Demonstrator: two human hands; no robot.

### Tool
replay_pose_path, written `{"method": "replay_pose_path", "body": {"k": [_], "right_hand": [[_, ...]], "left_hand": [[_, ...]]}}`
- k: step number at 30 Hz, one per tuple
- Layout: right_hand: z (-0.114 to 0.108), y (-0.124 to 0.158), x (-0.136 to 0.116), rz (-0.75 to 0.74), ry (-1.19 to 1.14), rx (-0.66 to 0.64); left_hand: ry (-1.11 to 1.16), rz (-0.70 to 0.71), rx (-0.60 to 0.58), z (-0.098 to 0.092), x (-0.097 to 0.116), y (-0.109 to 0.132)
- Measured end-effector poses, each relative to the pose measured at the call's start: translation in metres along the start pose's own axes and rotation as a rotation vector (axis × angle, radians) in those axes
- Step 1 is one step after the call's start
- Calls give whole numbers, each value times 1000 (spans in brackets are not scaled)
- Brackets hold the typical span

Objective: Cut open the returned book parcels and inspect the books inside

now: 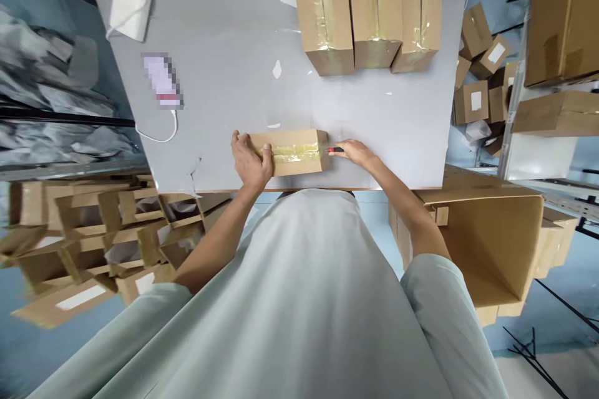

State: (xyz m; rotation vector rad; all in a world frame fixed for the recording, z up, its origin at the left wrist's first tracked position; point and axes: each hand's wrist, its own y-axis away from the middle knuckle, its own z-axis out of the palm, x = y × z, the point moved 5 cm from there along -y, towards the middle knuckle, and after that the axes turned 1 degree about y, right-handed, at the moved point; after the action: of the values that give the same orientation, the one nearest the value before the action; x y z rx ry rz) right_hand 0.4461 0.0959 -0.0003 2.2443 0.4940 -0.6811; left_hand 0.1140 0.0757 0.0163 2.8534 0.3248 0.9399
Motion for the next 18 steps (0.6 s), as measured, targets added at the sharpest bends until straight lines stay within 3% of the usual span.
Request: {"method": "replay_pose_path", "body": {"k": [6, 9, 14, 18], "right_hand": [[1, 35, 28, 237, -37, 101], [14, 42, 18, 367, -261, 206], [52, 10, -50, 419, -629, 350], [59, -9, -112, 449, -606, 436]], "left_hand": [[75, 21, -23, -9, -11, 0], [118, 30, -34, -21, -33, -8], [188, 19, -43, -43, -85, -27], [211, -4, -45, -47, -116, -31]]}}
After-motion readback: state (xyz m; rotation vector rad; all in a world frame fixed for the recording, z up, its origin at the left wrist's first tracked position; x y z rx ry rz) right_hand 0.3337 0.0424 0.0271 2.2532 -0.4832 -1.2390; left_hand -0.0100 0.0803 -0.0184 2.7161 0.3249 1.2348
